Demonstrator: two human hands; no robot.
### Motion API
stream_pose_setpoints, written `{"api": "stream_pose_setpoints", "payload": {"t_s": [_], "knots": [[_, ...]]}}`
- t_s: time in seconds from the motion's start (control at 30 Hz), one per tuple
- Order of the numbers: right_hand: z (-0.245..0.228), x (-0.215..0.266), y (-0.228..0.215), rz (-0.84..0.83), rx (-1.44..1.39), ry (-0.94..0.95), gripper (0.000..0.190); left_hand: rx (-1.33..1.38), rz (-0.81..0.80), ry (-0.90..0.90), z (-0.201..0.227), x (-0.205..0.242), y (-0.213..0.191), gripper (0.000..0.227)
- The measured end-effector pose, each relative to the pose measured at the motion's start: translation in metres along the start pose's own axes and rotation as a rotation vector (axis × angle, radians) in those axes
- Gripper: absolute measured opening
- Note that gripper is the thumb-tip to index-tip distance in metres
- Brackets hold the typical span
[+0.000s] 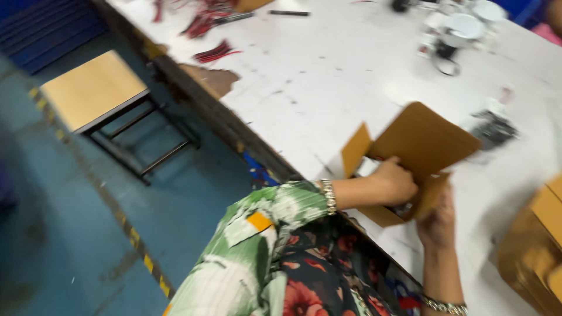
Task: The person assembles flat cardboard boxes, places a plastic-wrapped cylindrical object and a small white component inside each, then closes the flaps. The person repeats this sequence for multiple boxes on a white worktable.
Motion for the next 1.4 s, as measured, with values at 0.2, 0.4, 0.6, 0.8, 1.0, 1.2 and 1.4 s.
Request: {"api": "stream_pose_setpoints", "payload": {"t_s": [0.2, 0.4, 0.6, 0.8, 1.0, 1.2, 1.4], "knots": [[-0.029, 0.002, -0.004, 0.034, 0.29, -0.215, 0.058, 0.276, 0.465, -0.053, -0.042, 0.037, -0.068, 0.043], [-0.037, -0.016, -0.022, 0.02, 0.651, 0.082, 0.096, 1.223, 1.193, -0.268, -0.186, 0.143, -0.084, 0.032], [-0.035, -0.035, 0.004, -0.03, 0.892, 0.073, 0.117, 1.735, 0.681, -0.671, -0.199, 0.136, 0.027, 0.062], [-0.032, -0.033, 0.032, 0.073, 0.98, -0.058, 0.131, 1.686, 0.116, -0.382, -0.115, 0.062, 0.025, 0.099], [-0.013, -0.018, 0.025, 0.175, 0.75, 0.142, 0.068, 1.629, 0.039, -0.389, -0.101, 0.055, 0.031, 0.096], [0.003, -0.012, 0.019, 0.22, 0.585, 0.163, 0.062, 1.463, 0.367, -0.479, -0.112, 0.072, 0.007, 0.076], [0.008, 0.008, 0.007, 0.129, 0.722, 0.101, 0.107, 0.894, 0.525, -0.075, -0.063, 0.129, -0.089, 0.024]]}}
Point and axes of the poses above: each hand's wrist, its own x-axis away from the middle knuckle, its own y-axis out of the palm, z = x × y, the point moved 7 cm from there along -x, towards the middle knuckle, and after that the axes turned 3 degrees about z, right-handed, at the moved point
